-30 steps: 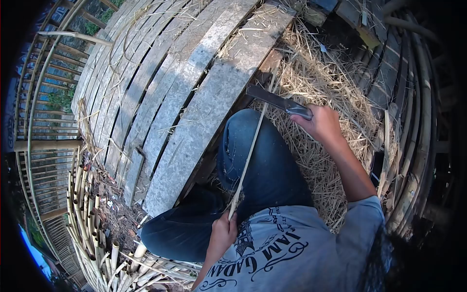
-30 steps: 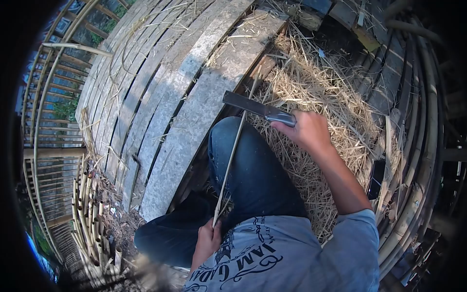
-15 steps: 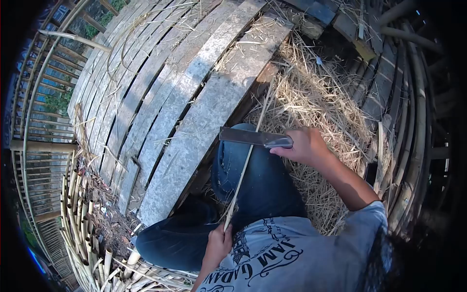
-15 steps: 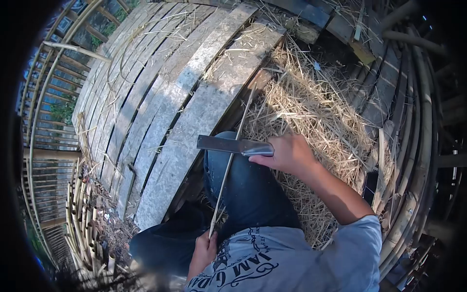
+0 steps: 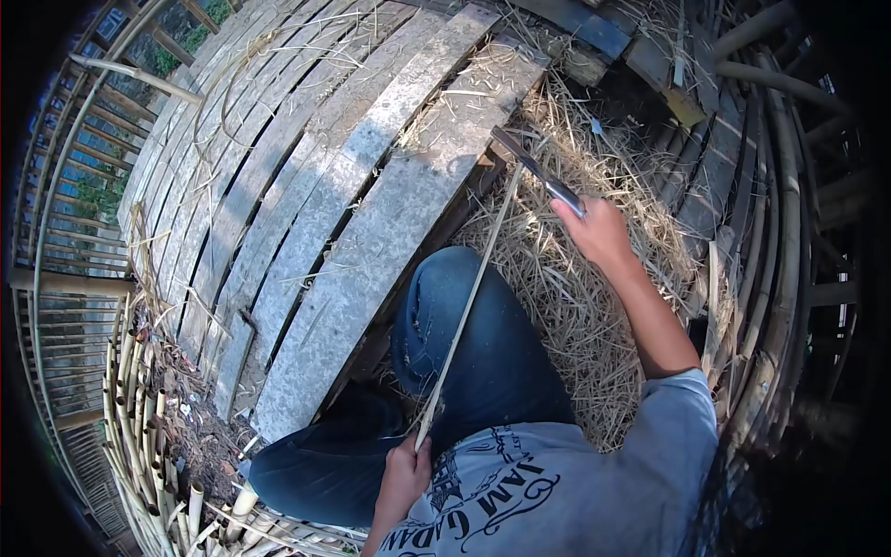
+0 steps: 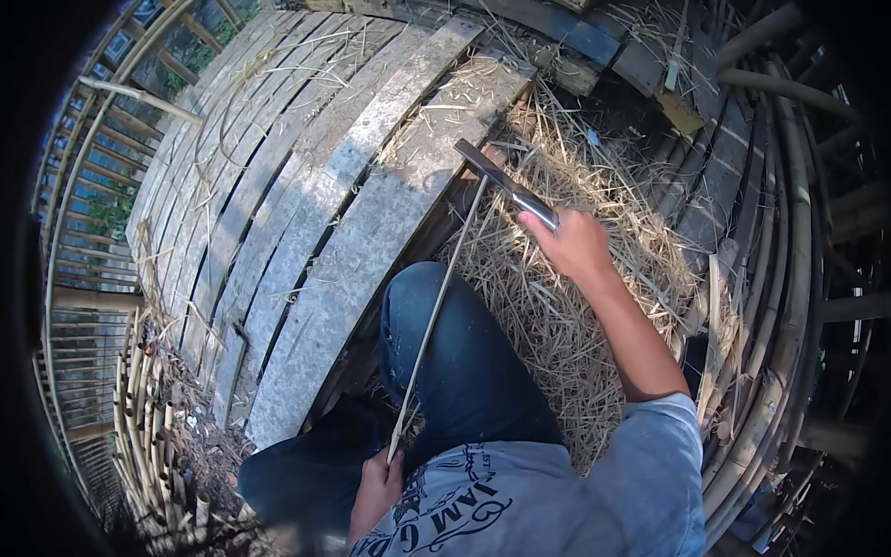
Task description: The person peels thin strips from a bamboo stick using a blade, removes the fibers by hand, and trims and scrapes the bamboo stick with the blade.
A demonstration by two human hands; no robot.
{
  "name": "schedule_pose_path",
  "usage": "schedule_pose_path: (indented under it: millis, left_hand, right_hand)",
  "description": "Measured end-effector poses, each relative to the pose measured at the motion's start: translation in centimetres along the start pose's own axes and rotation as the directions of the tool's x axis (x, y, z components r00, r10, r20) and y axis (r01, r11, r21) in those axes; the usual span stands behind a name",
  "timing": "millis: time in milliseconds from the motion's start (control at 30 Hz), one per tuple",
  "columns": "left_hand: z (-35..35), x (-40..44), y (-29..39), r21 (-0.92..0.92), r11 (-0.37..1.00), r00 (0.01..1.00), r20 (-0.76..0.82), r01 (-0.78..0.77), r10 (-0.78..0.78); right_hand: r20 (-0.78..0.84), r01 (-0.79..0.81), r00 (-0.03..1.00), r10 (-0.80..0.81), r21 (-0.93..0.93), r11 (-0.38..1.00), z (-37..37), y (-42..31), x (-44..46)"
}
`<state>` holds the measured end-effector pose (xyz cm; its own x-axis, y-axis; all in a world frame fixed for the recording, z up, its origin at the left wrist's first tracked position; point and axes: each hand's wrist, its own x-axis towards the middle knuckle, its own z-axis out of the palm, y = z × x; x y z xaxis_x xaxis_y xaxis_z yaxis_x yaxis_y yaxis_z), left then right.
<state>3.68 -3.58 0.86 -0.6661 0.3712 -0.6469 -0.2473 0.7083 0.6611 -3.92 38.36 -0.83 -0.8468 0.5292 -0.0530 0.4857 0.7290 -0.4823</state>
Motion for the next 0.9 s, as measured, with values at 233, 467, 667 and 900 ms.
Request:
schedule_pose_path:
  millis: [233, 467, 667, 900]
  left_hand:
    - [0.8, -0.1, -3.6, 0.067, 0.998, 1.000, -0.015, -0.017, 0.018]
    - [0.4, 1.7, -1.8, 0.032, 0.995, 0.995, -0.028, -0.091, 0.092]
    - [1.5, 4.1, 0.2, -0.042, 0.981, 0.982, 0.003, -0.187, 0.188]
    - [1.4, 3.5, 0.8, 0.000, 0.986, 0.985, -0.062, -0.164, 0.164]
  right_hand:
    - [-0.036, 0.028, 0.999, -0.035, -0.164, 0.986, -0.9, 2.0, -1.4]
    - [0.076, 0.109, 0.986, -0.151, 0.397, 0.911, 1.8, -2.0, -8.9]
    - [0.384, 0.497, 0.822, -0.419, -0.128, 0.858, 2.5, -5.5, -11.6]
    - [0.386, 0.466, 0.850, -0.357, -0.239, 0.852, 1.3, -4.9, -9.2]
